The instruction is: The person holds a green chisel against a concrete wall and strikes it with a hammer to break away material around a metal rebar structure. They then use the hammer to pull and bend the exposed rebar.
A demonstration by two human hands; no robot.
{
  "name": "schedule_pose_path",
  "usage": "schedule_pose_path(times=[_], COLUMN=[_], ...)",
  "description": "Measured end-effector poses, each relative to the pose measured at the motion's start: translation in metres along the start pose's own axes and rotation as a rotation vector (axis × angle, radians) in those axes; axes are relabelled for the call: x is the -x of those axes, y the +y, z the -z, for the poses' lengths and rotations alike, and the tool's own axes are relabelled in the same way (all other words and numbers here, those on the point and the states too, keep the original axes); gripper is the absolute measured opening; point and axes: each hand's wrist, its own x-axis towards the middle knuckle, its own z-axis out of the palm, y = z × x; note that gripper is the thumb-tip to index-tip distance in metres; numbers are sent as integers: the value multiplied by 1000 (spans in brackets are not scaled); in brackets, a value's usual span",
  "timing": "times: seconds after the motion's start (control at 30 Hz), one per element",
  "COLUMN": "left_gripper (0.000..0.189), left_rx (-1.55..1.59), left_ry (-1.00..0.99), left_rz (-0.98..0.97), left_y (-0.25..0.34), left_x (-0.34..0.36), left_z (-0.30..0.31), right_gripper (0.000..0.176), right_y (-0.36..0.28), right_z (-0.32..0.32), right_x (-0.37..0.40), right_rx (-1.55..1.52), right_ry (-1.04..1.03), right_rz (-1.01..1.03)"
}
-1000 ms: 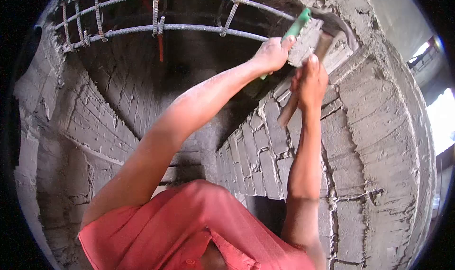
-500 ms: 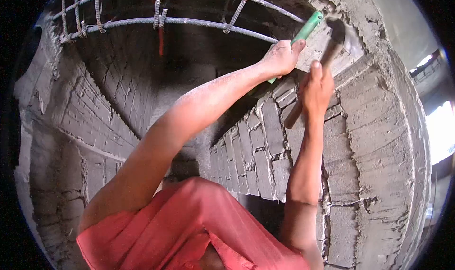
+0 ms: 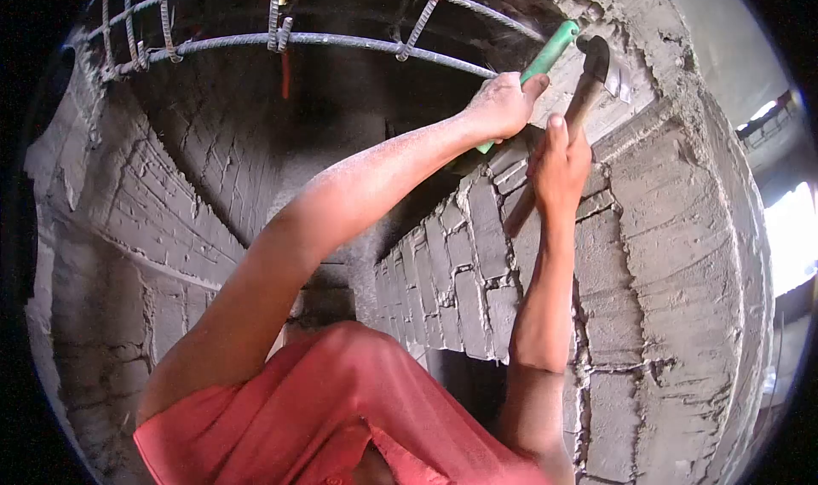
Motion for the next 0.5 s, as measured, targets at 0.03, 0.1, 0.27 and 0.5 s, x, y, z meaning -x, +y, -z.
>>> schedule_pose_path(times=[0.03,0.1,0.27,0.5], left_gripper=[71,71,69,70], left_rx=[0,-6,27,25], left_ry=[7,63,-5,88], left_rz=[-14,-52,18,-24], left_y=[3,-6,-2,-8], left_x=[-7,-3,0,-4], left_z=[3,-4,-3,-13], right_gripper=[39,37,67,44], right_y=[2,-29,-85,13], right_z=[-2,22,140,-11], right_x=[-1,5,-26,-17], right_rx=[-37,-214,-636,-127], right_ry=[46,129,250,-45], right_rz=[10,96,888,-68])
